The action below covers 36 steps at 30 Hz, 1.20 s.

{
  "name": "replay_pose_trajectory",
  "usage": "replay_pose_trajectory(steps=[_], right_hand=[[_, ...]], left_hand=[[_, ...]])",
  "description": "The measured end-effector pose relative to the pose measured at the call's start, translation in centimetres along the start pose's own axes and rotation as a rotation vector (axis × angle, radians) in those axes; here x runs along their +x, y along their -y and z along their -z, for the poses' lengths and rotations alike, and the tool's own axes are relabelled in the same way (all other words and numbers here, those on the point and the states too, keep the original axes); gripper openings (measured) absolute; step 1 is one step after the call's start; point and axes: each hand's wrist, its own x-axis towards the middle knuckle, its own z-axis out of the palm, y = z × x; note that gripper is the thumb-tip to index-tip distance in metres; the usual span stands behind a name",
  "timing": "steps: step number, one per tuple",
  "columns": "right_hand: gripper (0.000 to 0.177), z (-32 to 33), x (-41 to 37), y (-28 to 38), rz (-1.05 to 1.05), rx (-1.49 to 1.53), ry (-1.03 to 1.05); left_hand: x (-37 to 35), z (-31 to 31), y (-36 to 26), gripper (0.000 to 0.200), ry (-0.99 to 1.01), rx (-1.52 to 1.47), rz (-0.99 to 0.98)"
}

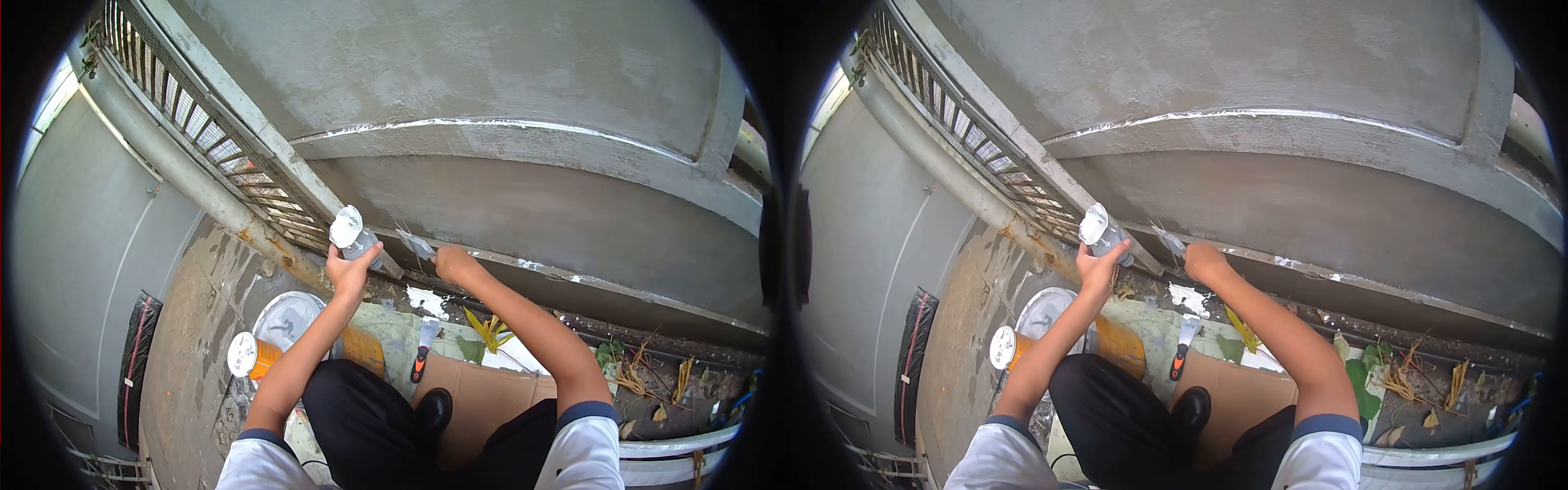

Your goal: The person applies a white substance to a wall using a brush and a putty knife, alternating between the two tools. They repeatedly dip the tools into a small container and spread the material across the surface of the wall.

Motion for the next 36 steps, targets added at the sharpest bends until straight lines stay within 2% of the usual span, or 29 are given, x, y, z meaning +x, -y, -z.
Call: replay_pose_trajectory(steps=[2,3,5,19,21,25,28,31,35,36], right_hand=[[0.031,-2.4,1.1,0.0,-0.035,0.142,-0.047],[0.031,-3.3,1.3,-0.3,-0.030,0.144,-0.041],[0.032,-4.2,1.1,-0.6,-0.115,0.274,-0.161],[0.031,-2.8,-9.3,-5.7,-0.235,0.306,-0.359],[0.034,-1.7,-10.0,-6.0,-0.179,0.327,-0.297],[0.037,0.4,-10.6,-3.1,-0.215,0.365,-0.232],[0.035,-0.4,-8.9,-2.1,-0.118,0.296,-0.151],[0.035,-1.9,-6.4,-1.3,-0.028,0.371,-0.116],[0.036,-3.7,-2.3,-0.3,-0.002,0.361,-0.038],[0.037,-4.5,-1.5,-0.3,0.045,0.361,-0.119]], left_hand=[[-0.2,0.9,-0.2,0.062,0.009,-0.022,0.014],[-0.1,1.2,-0.2,0.062,0.003,-0.018,0.016],[-0.1,1.7,-0.3,0.062,-0.004,0.040,-0.031],[-1.0,-4.7,-1.3,0.066,0.095,-0.049,-0.094],[-1.1,-5.7,-1.5,0.065,0.081,-0.012,-0.119],[-1.4,-6.1,-1.8,0.066,0.090,-0.055,-0.119],[-0.5,-4.7,-0.9,0.068,0.079,-0.008,-0.148],[0.1,-2.8,-0.5,0.068,0.035,0.028,-0.169],[0.1,-0.6,-1.1,0.067,0.017,0.044,-0.185],[-0.1,-0.4,-1.7,0.066,-0.002,0.054,-0.168]])
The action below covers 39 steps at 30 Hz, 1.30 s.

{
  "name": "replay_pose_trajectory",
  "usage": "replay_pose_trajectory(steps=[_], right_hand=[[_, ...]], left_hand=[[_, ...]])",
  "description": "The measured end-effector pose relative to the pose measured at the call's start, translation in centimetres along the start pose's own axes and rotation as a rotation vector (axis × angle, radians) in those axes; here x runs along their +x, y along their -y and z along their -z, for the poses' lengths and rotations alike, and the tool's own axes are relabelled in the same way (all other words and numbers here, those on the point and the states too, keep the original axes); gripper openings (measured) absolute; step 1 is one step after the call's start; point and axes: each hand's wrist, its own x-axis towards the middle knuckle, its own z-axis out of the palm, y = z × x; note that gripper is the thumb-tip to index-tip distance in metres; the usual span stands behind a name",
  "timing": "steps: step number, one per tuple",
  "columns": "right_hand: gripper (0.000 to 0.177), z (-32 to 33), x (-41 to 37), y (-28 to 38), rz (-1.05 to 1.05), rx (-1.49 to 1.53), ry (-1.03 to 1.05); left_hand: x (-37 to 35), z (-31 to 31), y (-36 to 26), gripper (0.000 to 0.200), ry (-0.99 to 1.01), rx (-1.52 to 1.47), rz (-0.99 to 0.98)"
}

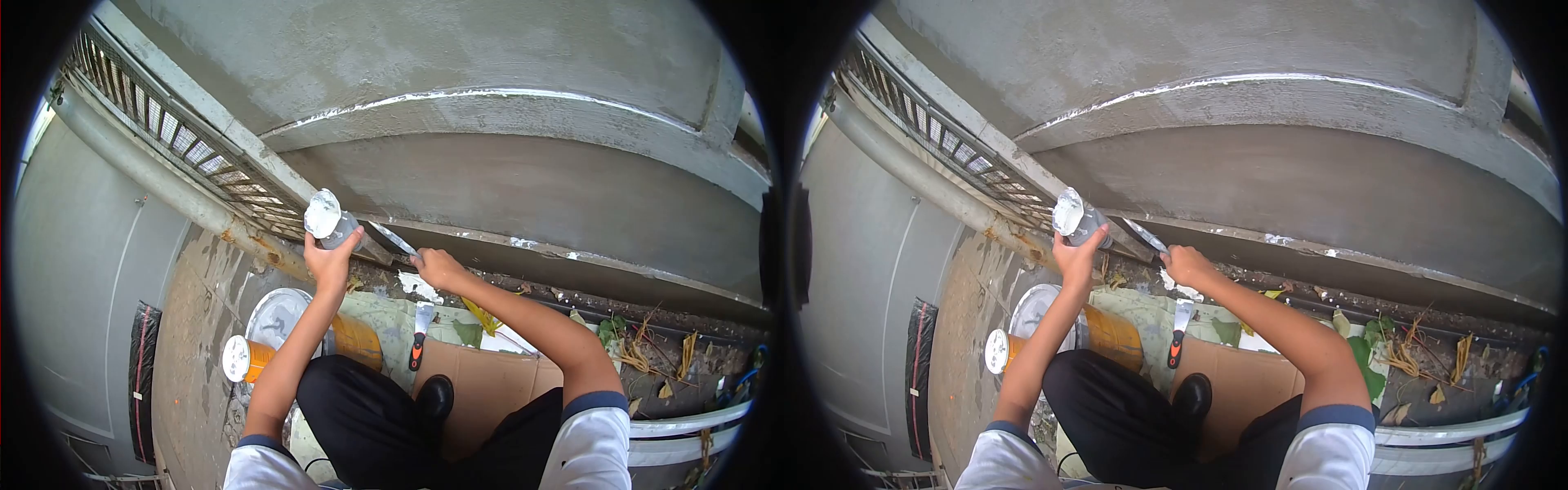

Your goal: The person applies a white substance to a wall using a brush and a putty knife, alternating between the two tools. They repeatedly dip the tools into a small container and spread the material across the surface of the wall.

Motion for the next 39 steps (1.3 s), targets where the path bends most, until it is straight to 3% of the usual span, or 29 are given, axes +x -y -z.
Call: replay_pose_trajectory(steps=[9,19,21,26,29,33,39], right_hand=[[0.039,0.0,3.0,-1.6,-0.145,0.079,-0.156],[0.040,0.7,-1.0,-1.1,-0.259,0.167,-0.286],[0.039,1.5,-2.5,-0.6,-0.373,0.261,-0.288],[0.038,2.1,-5.7,-1.4,-0.394,0.199,-0.406],[0.037,2.5,-7.3,-1.8,-0.451,0.261,-0.345],[0.035,1.0,-8.6,-1.0,-0.372,0.204,-0.319],[0.041,0.7,-6.8,0.8,-0.252,0.159,-0.089]], left_hand=[[0.2,1.1,0.5,0.066,-0.003,0.039,-0.007],[-0.3,-0.8,0.8,0.068,0.031,0.031,0.001],[-0.4,-1.5,0.8,0.068,0.024,0.027,0.008],[-1.0,-3.8,-0.6,0.069,0.058,-0.025,0.044],[-1.1,-4.9,-0.3,0.068,0.071,-0.056,0.064],[-1.3,-5.7,-0.3,0.068,0.095,-0.048,0.075],[-1.1,-4.8,-0.5,0.069,0.104,-0.021,0.046]])
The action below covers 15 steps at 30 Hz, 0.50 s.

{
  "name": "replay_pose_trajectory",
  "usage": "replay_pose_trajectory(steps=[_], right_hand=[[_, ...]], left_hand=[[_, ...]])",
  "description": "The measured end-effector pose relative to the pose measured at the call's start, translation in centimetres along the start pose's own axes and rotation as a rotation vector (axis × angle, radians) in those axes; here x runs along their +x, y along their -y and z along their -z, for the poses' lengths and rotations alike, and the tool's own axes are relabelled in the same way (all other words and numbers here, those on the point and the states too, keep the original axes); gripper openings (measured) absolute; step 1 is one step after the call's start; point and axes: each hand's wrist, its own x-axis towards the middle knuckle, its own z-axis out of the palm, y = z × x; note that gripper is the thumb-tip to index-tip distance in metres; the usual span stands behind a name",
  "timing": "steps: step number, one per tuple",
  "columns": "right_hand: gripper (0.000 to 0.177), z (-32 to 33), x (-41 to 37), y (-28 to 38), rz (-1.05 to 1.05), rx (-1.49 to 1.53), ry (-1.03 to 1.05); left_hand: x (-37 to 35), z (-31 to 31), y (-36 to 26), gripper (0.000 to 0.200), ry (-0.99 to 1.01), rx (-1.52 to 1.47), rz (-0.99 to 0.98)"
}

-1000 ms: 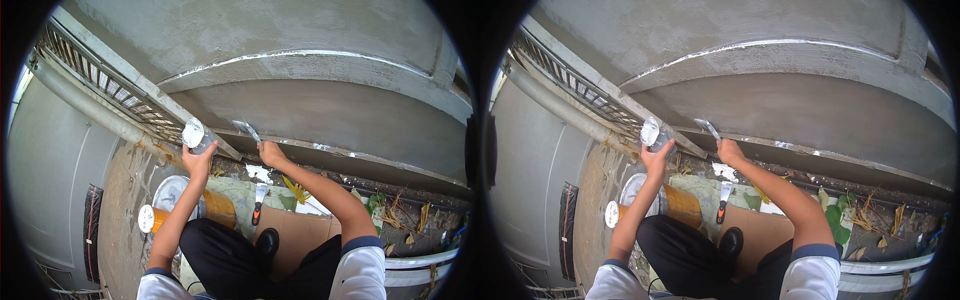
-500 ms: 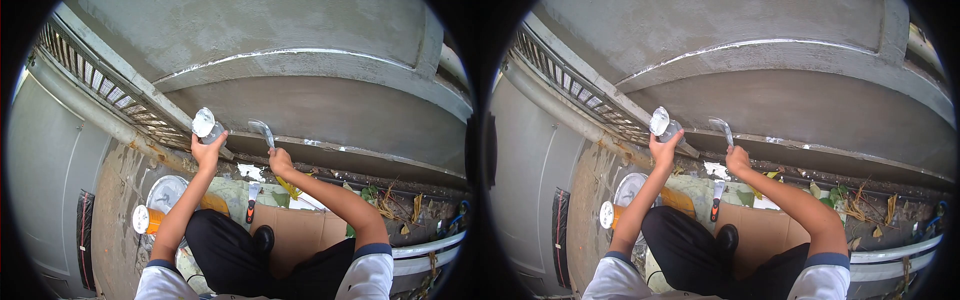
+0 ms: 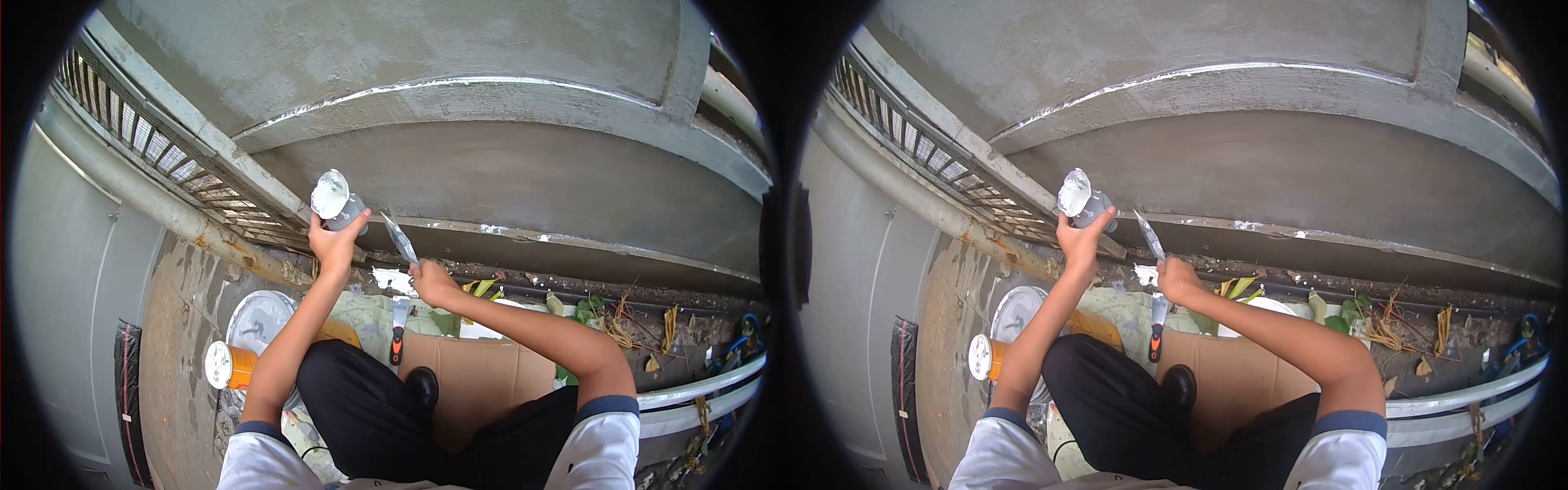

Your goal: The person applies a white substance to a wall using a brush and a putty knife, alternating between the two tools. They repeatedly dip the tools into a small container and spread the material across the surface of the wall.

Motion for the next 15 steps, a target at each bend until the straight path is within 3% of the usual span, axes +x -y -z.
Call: replay_pose_trajectory(steps=[4,9,15], right_hand=[[0.042,0.4,2.3,0.0,-0.090,0.004,-0.026],[0.040,-0.8,1.5,-1.7,-0.309,0.244,-0.320],[0.037,-1.7,-1.9,-0.5,-0.318,0.344,-0.316]], left_hand=[[0.2,1.9,0.3,0.065,0.006,0.006,0.045],[0.5,2.0,0.6,0.067,-0.029,-0.030,0.035],[0.0,-0.3,0.2,0.068,-0.001,-0.022,0.010]])
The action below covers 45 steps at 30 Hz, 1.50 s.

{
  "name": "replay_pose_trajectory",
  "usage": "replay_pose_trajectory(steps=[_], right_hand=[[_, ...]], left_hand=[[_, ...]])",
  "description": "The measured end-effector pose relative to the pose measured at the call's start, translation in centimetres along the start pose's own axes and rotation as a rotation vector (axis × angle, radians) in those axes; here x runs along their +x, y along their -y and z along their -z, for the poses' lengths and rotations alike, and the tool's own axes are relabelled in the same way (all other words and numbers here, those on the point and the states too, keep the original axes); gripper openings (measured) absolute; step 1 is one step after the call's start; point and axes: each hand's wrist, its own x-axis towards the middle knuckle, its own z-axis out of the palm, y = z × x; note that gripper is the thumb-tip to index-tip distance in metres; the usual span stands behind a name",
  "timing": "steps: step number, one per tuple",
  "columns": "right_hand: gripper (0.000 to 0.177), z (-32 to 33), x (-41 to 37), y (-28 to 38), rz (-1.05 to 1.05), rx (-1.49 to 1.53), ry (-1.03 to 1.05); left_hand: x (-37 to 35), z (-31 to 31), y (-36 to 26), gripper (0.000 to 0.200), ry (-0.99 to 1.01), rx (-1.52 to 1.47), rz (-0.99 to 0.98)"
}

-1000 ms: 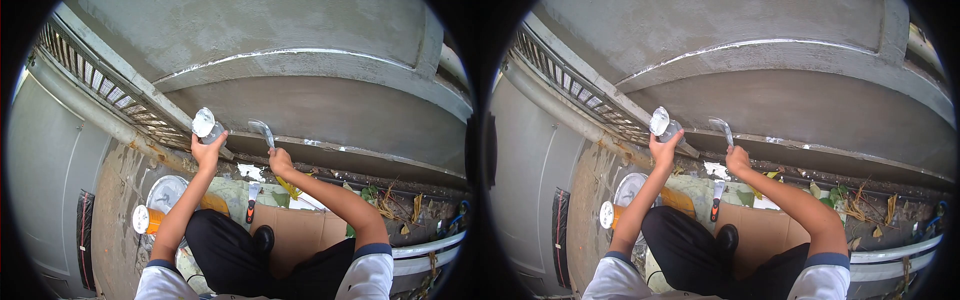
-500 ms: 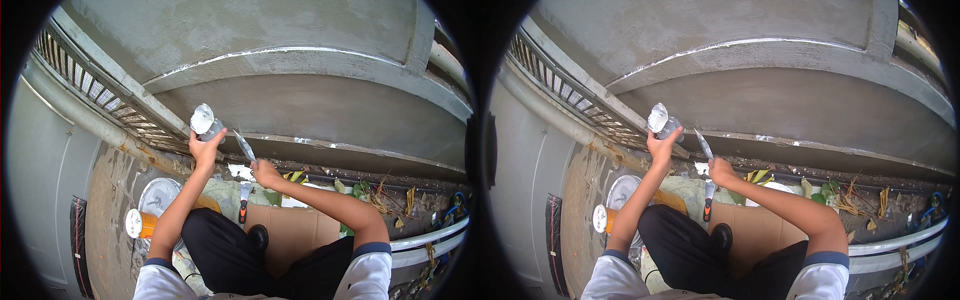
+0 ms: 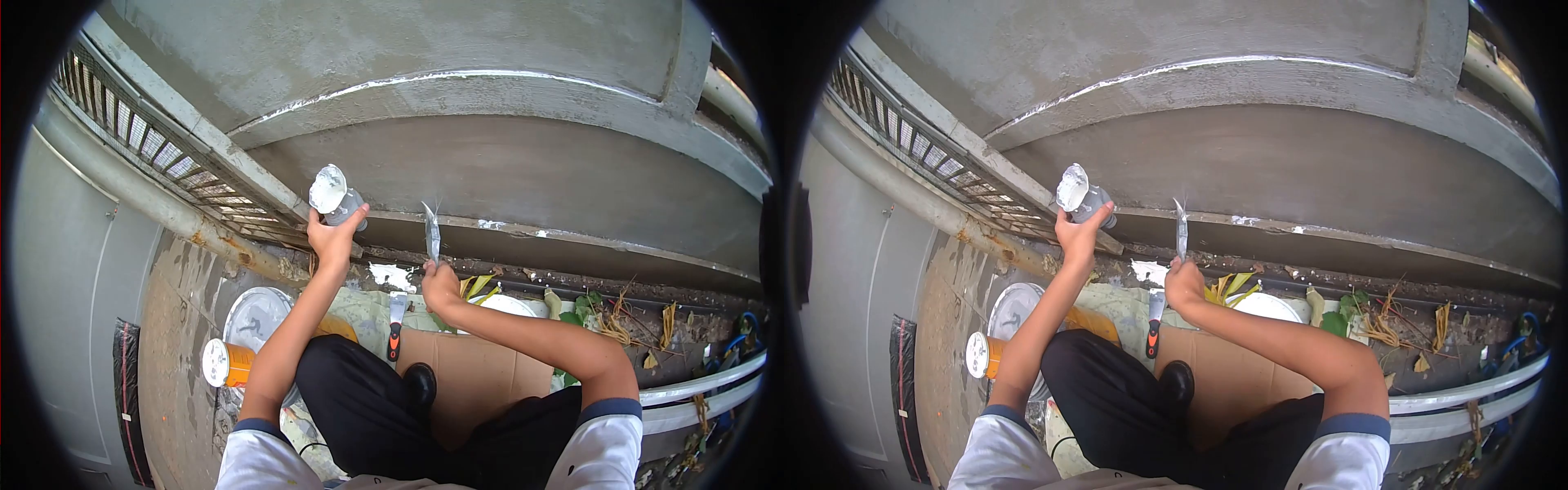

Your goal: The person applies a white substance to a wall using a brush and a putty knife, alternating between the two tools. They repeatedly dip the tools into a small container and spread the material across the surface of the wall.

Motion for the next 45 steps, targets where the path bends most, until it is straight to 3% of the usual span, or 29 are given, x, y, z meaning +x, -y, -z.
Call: replay_pose_trajectory(steps=[3,5,9,13,21,27,31,33,35,39,42,45], right_hand=[[0.035,-0.7,-0.6,-0.3,0.040,-0.048,0.039],[0.036,-0.9,-0.8,0.0,0.174,-0.197,0.134],[0.037,-1.7,2.2,0.3,0.172,-0.237,0.284],[0.037,-2.5,6.1,0.5,0.456,-0.350,0.185],[0.032,-5.0,2.0,0.1,0.165,-0.072,-0.129],[0.030,-1.8,-1.1,1.8,0.256,-0.017,-0.023],[0.033,1.3,-1.7,4.5,0.306,-0.186,0.120],[0.034,3.4,-0.7,6.2,0.618,-0.369,0.150],[0.034,6.6,-0.8,10.2,0.639,-0.642,0.238],[0.024,12.1,-2.6,16.3,0.669,-0.988,0.099],[0.020,14.0,-2.2,17.4,0.687,-1.062,-0.021],[0.018,14.1,-2.1,17.4,0.649,-0.987,0.033]], left_hand=[[-0.1,-0.3,0.0,0.068,0.020,-0.005,0.001],[0.1,0.0,0.4,0.068,0.018,-0.024,-0.008],[0.4,1.9,0.6,0.064,0.011,-0.005,0.021],[0.4,3.6,1.0,0.063,-0.012,0.016,-0.003],[0.4,3.0,1.4,0.067,-0.025,0.063,-0.014],[0.8,2.2,2.9,0.069,0.000,0.193,-0.026],[1.1,2.5,4.2,0.075,-0.031,0.426,0.037],[1.6,2.9,5.7,0.077,-0.036,0.444,0.036],[1.9,3.4,6.4,0.078,-0.041,0.459,0.037],[2.1,4.3,7.0,0.077,0.017,0.632,-0.102],[1.8,4.5,6.3,0.074,0.172,0.658,-0.229],[1.7,4.5,6.1,0.073,0.266,0.686,-0.303]])
